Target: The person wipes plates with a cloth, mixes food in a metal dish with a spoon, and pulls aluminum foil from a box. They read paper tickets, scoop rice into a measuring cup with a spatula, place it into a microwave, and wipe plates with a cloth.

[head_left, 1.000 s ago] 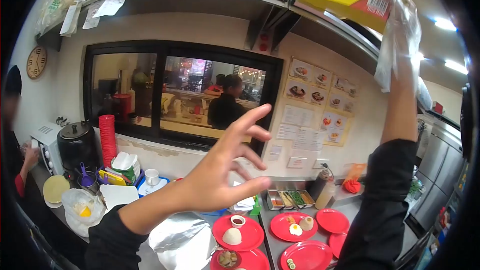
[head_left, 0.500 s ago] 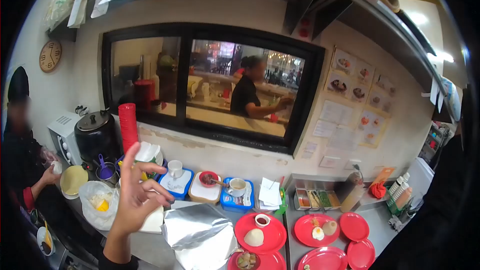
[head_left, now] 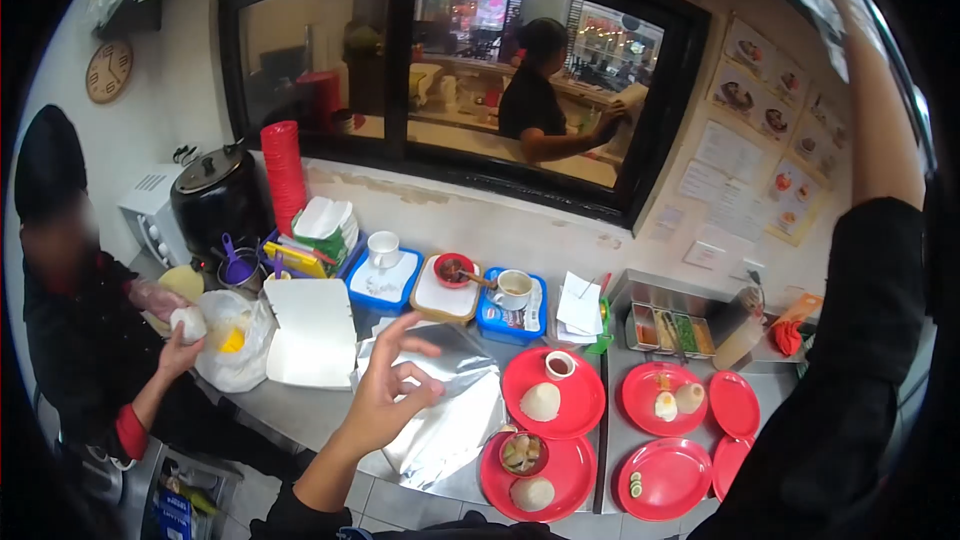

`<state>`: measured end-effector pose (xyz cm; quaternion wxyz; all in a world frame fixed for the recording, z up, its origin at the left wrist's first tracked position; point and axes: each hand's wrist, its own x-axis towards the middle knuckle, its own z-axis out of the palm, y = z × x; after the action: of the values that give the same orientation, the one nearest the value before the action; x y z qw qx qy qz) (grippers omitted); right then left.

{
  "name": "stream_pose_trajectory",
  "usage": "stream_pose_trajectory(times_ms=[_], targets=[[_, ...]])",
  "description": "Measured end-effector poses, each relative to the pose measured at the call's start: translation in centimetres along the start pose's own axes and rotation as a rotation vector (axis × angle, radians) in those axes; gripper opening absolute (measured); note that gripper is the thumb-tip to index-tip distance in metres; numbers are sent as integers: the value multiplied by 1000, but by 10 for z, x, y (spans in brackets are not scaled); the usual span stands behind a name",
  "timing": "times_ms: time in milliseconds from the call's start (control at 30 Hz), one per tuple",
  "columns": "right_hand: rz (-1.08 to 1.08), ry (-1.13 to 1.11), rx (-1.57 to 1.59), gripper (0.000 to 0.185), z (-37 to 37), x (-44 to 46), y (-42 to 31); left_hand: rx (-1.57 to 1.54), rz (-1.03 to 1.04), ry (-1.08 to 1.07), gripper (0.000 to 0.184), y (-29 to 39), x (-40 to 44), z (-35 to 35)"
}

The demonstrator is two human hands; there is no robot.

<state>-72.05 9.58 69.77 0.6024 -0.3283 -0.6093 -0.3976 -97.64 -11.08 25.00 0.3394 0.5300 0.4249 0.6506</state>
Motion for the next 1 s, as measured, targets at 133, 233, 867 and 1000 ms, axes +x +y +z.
stream_pose_trajectory(times_ms=[133, 233, 867, 1000], targets=[[-86, 64, 181, 53, -12, -51, -5, -96, -336, 49, 56, -35, -43, -3], [-137, 74, 419, 56, -30, -118, -12, -121, -440, 89, 36, -67, -75, 5], [1497, -530, 1499, 97, 69, -477, 34, 506, -516, -380, 34, -100, -132, 50], [1635, -385, 1526, 115, 110, -464, 45, 549, -504, -344, 36, -103, -136, 31]])
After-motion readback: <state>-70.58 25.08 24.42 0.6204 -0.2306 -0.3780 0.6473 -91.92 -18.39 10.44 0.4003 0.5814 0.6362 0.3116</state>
